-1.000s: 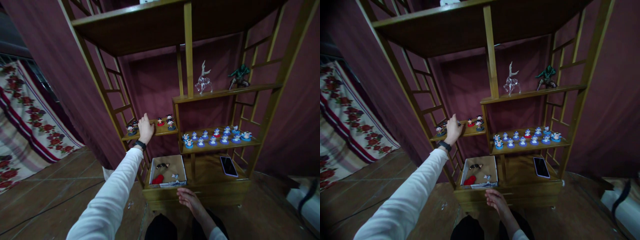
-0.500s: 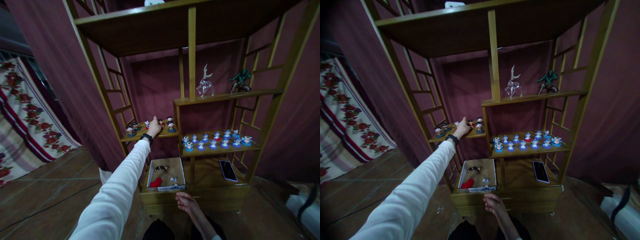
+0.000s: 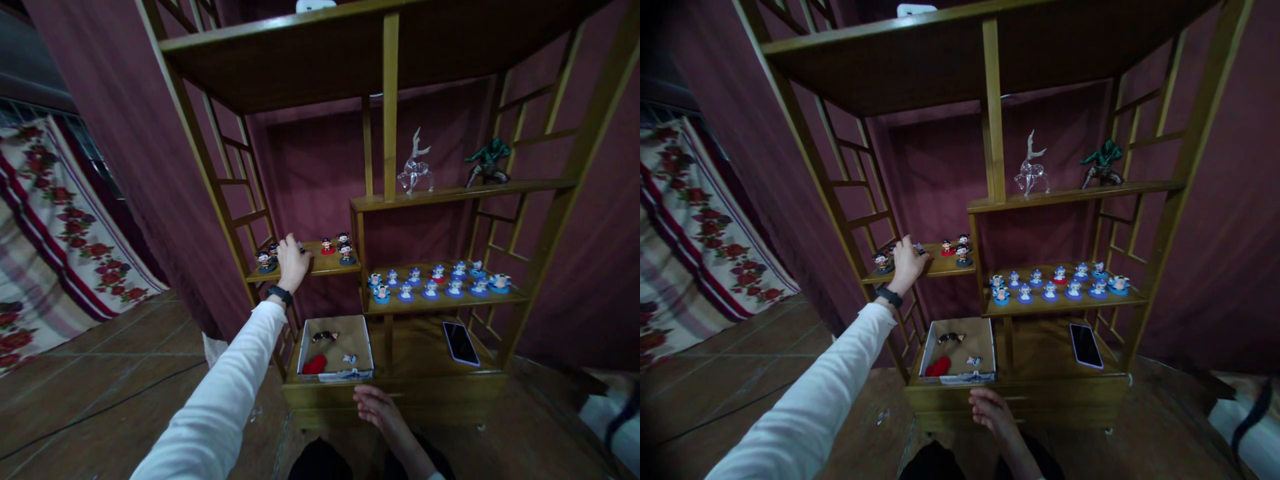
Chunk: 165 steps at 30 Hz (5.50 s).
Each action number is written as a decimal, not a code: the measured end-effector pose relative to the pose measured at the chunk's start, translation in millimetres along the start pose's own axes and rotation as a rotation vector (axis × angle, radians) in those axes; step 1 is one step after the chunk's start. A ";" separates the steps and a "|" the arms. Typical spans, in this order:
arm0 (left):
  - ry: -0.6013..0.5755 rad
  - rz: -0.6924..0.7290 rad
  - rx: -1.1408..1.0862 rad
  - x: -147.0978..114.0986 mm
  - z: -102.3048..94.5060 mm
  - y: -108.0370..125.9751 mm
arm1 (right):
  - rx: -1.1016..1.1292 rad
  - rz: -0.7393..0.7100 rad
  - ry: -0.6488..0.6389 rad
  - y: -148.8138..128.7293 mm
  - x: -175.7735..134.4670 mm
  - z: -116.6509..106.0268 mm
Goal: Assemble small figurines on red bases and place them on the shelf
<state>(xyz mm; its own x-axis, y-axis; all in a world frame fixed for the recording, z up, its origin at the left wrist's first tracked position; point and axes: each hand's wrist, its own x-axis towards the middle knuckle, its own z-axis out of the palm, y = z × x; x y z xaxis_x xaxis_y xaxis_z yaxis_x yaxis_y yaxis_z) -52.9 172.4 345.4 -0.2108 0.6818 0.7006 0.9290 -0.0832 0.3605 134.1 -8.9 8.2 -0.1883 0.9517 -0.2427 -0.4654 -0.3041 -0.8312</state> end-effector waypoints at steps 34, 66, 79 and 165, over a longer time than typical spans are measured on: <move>-0.328 -0.189 -0.084 33.4 28.0 4.1 | -0.082 -0.046 -0.028 -6.0 -7.7 0.4; -0.925 -0.348 0.087 -224.0 189.6 -163.2 | -1.686 0.017 0.029 -3.3 194.8 1.5; -0.652 -0.677 -0.482 -244.6 184.1 -129.8 | -0.309 -0.124 0.125 -26.4 176.7 10.1; -0.587 -1.354 -1.463 -247.8 170.0 -101.9 | -0.987 -0.522 0.114 -34.0 148.2 38.2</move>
<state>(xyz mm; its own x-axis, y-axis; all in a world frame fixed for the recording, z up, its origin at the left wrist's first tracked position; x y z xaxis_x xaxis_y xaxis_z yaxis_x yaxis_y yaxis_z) -43.7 135.5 30.4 -0.0249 0.8685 -0.4951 -0.6274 0.3720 0.6841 89.0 140.8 19.5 -0.0667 0.9661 0.2494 0.4348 0.2531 -0.8642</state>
